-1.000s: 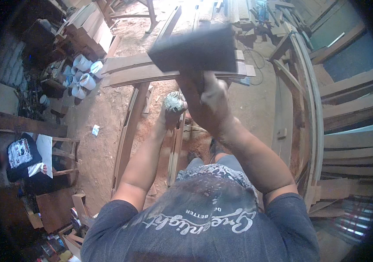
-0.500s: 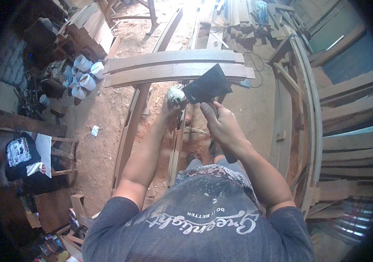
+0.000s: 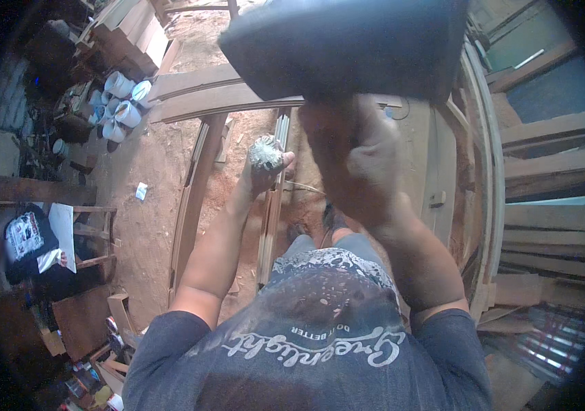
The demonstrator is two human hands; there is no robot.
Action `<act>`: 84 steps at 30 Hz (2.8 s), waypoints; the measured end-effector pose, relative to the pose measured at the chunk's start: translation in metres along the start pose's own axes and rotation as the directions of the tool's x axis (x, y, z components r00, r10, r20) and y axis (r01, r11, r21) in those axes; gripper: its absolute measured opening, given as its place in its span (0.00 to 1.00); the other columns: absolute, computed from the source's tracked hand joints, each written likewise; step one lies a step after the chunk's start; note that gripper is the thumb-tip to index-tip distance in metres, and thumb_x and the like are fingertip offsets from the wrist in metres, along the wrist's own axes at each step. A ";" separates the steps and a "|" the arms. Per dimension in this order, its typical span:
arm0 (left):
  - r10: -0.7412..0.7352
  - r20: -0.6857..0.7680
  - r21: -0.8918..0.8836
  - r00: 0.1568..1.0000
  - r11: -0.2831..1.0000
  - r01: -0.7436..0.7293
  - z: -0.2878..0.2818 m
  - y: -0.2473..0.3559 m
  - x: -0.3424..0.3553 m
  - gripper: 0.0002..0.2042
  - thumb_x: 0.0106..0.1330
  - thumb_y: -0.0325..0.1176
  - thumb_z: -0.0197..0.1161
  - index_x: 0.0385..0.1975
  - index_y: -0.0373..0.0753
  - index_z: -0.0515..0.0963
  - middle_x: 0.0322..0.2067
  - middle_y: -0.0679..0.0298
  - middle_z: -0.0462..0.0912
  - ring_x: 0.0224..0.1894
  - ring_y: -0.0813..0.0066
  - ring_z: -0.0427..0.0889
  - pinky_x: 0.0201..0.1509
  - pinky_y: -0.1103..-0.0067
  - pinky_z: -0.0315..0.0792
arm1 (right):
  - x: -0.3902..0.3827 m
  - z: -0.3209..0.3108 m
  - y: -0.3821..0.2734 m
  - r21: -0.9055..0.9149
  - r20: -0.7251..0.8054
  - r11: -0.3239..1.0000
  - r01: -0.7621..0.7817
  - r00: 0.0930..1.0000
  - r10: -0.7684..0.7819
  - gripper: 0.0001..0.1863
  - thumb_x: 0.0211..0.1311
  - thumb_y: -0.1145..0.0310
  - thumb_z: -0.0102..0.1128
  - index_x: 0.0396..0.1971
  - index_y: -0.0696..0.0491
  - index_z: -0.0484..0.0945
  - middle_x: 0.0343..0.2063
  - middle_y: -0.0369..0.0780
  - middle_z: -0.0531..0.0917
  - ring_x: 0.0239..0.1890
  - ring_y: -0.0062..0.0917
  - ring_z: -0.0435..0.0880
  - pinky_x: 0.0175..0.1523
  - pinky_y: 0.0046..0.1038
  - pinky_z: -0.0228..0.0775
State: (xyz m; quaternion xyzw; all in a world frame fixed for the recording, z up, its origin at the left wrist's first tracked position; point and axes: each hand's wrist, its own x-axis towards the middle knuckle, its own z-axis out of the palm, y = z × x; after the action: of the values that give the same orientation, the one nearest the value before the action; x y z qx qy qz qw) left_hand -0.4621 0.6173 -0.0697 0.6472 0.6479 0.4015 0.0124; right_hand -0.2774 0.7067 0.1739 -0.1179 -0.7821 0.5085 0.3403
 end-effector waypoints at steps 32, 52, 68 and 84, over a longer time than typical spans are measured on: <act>-0.209 -0.064 -0.341 0.976 0.924 0.175 -0.043 0.046 0.022 0.15 0.64 0.35 0.68 0.22 0.35 0.71 0.21 0.63 0.69 0.22 0.69 0.69 0.28 0.67 0.65 | -0.003 -0.010 -0.032 0.206 0.077 0.890 -0.406 0.914 0.399 0.19 0.75 0.51 0.54 0.39 0.55 0.73 0.17 0.27 0.69 0.16 0.08 0.65 0.18 0.16 0.56; -0.420 -0.196 -0.630 0.886 0.746 0.215 0.043 0.000 -0.030 0.09 0.68 0.34 0.63 0.43 0.37 0.79 0.38 0.57 0.84 0.41 0.68 0.83 0.42 0.70 0.77 | -0.027 0.020 0.024 -0.575 0.212 0.817 -0.041 0.957 0.197 0.16 0.71 0.60 0.56 0.41 0.60 0.77 0.32 0.54 0.85 0.36 0.49 0.86 0.42 0.43 0.77; -0.502 0.113 -0.616 0.857 0.642 0.458 -0.101 0.088 0.069 0.23 0.62 0.34 0.73 0.55 0.34 0.74 0.45 0.65 0.83 0.43 0.78 0.80 0.52 0.77 0.77 | -0.150 -0.019 0.114 -0.099 0.024 0.536 -0.838 0.537 0.844 0.24 0.74 0.44 0.50 0.30 0.52 0.68 0.12 0.31 0.67 0.10 0.18 0.68 0.15 0.24 0.61; -0.791 -0.591 -0.792 0.162 0.606 0.074 -0.201 0.046 -0.064 0.10 0.66 0.34 0.71 0.41 0.42 0.77 0.24 0.74 0.78 0.20 0.90 0.71 0.18 0.87 0.63 | -0.030 0.026 0.119 -0.369 0.510 0.718 -0.590 0.517 0.687 0.17 0.73 0.59 0.57 0.38 0.61 0.74 0.19 0.36 0.77 0.22 0.17 0.74 0.26 0.26 0.67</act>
State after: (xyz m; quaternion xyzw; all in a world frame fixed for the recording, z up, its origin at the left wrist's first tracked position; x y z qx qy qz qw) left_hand -0.5216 0.4540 0.0587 0.0155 0.5313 0.8465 -0.0295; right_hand -0.2909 0.7263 0.0510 -0.2501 -0.7839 0.5467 -0.1550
